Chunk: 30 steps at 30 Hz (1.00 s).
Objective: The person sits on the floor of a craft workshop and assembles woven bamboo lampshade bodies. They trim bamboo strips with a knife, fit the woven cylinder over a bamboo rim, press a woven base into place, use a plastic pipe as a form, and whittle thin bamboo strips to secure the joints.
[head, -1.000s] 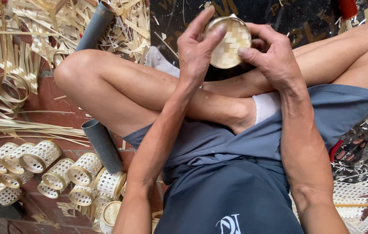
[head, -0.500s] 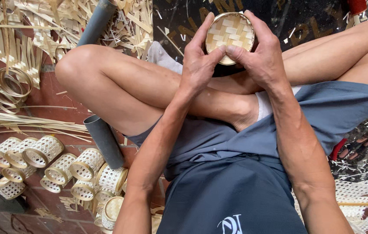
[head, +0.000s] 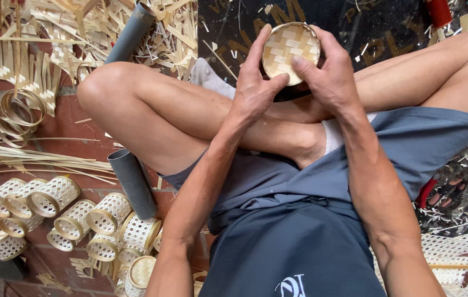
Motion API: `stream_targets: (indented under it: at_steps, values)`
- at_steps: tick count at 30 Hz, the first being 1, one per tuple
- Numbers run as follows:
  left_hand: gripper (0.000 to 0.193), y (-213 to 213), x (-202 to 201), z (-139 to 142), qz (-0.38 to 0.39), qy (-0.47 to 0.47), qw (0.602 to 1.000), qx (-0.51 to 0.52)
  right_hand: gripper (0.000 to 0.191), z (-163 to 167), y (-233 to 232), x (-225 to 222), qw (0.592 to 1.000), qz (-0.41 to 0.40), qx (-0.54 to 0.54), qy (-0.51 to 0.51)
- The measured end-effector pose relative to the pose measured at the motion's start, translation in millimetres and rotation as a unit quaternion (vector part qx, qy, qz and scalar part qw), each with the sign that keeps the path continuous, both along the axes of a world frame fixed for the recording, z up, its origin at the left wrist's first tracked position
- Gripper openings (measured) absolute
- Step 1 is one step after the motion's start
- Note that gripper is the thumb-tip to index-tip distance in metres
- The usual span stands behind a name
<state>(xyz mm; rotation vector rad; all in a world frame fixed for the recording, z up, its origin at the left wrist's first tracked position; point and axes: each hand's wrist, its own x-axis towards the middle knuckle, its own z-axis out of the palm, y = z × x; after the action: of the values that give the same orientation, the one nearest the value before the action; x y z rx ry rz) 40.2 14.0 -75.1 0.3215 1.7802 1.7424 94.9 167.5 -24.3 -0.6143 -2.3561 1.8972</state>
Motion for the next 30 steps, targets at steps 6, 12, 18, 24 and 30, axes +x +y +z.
stream_targets:
  at_steps: [6,12,18,24,30]
  values:
    - [0.077,5,-6,-9,0.023,-0.025,0.997,0.070,0.088,-7,22,4,0.982,0.057,0.175,0.038]
    - [0.080,8,-8,-8,0.000,-0.096,0.995,0.041,0.077,-17,14,5,0.995,-0.004,0.090,0.028]
    - [0.076,18,-4,0,0.064,-0.057,0.992,-0.088,0.068,-12,10,2,0.988,-0.010,0.151,0.030]
    - [0.065,11,-7,-18,0.024,0.140,0.988,-0.061,0.046,-18,18,2,0.999,-0.028,0.011,0.025]
    - [0.057,5,-6,-9,0.031,-0.004,0.999,-0.023,0.037,-26,16,14,0.996,-0.049,0.054,0.055]
